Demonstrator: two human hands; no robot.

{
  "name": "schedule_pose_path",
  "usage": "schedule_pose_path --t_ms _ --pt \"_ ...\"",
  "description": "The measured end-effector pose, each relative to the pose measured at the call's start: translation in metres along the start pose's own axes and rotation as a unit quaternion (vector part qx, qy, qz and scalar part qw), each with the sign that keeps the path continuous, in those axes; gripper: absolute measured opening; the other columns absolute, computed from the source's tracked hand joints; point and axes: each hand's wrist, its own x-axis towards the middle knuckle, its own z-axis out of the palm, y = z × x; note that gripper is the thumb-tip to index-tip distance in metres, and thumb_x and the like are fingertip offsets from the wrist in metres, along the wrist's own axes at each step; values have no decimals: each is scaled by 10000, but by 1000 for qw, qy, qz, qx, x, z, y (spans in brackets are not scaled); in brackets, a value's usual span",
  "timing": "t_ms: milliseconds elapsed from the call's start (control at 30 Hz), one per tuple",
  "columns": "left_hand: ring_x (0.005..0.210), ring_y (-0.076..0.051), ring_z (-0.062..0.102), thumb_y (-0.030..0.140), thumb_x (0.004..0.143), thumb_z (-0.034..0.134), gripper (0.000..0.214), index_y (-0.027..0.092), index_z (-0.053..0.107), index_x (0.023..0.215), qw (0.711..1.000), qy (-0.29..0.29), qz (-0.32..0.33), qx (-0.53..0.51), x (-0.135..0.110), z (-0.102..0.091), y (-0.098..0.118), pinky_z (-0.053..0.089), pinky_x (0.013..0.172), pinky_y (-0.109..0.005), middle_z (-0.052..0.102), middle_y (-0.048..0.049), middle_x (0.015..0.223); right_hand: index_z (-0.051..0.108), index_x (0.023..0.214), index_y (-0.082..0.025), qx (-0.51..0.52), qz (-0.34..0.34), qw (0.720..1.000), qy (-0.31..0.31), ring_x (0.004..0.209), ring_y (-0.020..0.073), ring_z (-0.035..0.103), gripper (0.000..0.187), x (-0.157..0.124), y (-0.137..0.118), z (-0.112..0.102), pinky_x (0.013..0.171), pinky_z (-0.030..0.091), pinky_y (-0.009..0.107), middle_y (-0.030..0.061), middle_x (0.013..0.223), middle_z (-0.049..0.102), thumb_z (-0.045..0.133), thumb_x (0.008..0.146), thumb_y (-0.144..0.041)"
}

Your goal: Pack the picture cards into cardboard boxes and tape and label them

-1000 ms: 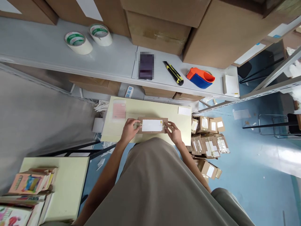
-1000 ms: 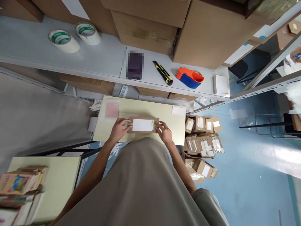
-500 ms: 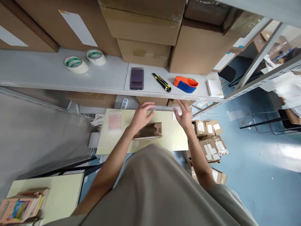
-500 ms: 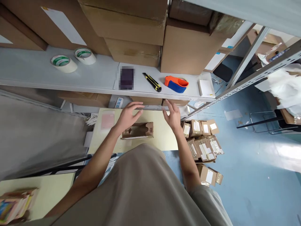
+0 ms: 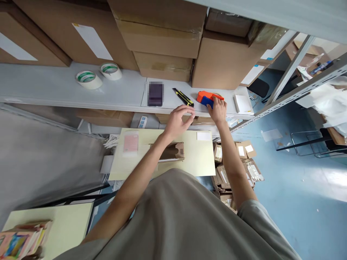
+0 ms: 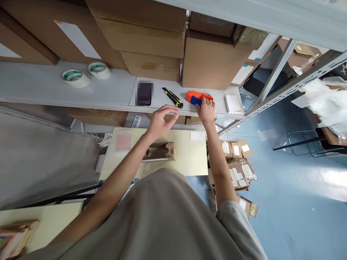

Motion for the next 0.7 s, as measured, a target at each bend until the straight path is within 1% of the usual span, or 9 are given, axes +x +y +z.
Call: schedule_pose_path --t_ms 133,200,267,367,400,467,567,633,700 --pt "1214 -253 798 260 1065 647 156 232 797 1028 1000 0 -24 -19 -15 -3 -2 605 1162 -457 849 -92 1232 591 1475 -103 -5 17 1000 5 1327 381 629 413 3 3 7 1241 402 611 256 1339 757 564 1096 -264" --pt "1215 -256 800 263 1064 635 174 231 804 1039 999 0 -45 -26 -27 -7 -5 612 1157 -462 852 -93 1238 592 1443 -122 14 21 1000 14 1301 379 649 376 -2 3 7 1237 411 624 247 1289 760 559 1107 -286" --pt "1208 -262 804 309 1067 651 175 230 804 1040 997 0 -70 -35 -43 -11 -8 620 1151 -469 855 -97 1238 572 1442 -152 54 21 998 25 1281 379 669 374 -15 0 5 1223 440 629 238 1300 746 530 1138 -365" --pt "1173 -266 811 418 1064 698 218 229 792 1010 992 13 -116 -46 -74 -19 -12 634 1134 -464 863 -99 1197 509 1480 -211 158 21 987 35 1229 371 709 492 -54 -18 -1 1120 552 590 219 1377 707 457 1168 -588" --pt "1155 -264 813 447 1064 705 243 228 789 999 989 22 -134 -51 -84 -20 -12 640 1122 -457 865 -99 1175 492 1490 -229 208 15 977 31 1201 363 724 544 -70 -28 -3 1074 588 569 209 1393 698 444 1162 -660" --pt "1131 -257 817 476 1077 690 281 225 798 1010 983 37 -168 -63 -106 -23 -12 653 1093 -437 866 -100 1147 519 1414 -244 320 12 947 23 1146 344 747 575 -105 -53 -6 1025 623 532 179 1299 737 483 1135 -745" --pt "1141 -252 824 481 1104 638 318 221 821 1104 972 47 -210 -91 -134 -27 -10 669 1074 -422 864 -108 1172 536 1271 -271 472 26 880 -36 1032 293 773 557 -152 -94 -5 955 651 459 116 1152 786 626 1074 -784" --pt "1152 -259 831 501 1097 644 336 219 817 1154 965 53 -232 -114 -150 -29 -9 680 1079 -431 862 -113 1196 528 1241 -288 533 36 840 -98 1011 268 782 575 -176 -118 -2 948 659 434 84 1121 797 662 1044 -812" --pt "1128 -263 840 540 1067 697 354 217 807 1162 956 61 -254 -134 -165 -31 -8 694 1071 -432 861 -111 1189 527 1233 -296 561 48 814 -143 1010 255 784 601 -192 -135 0 961 664 427 65 1112 799 690 1017 -833"
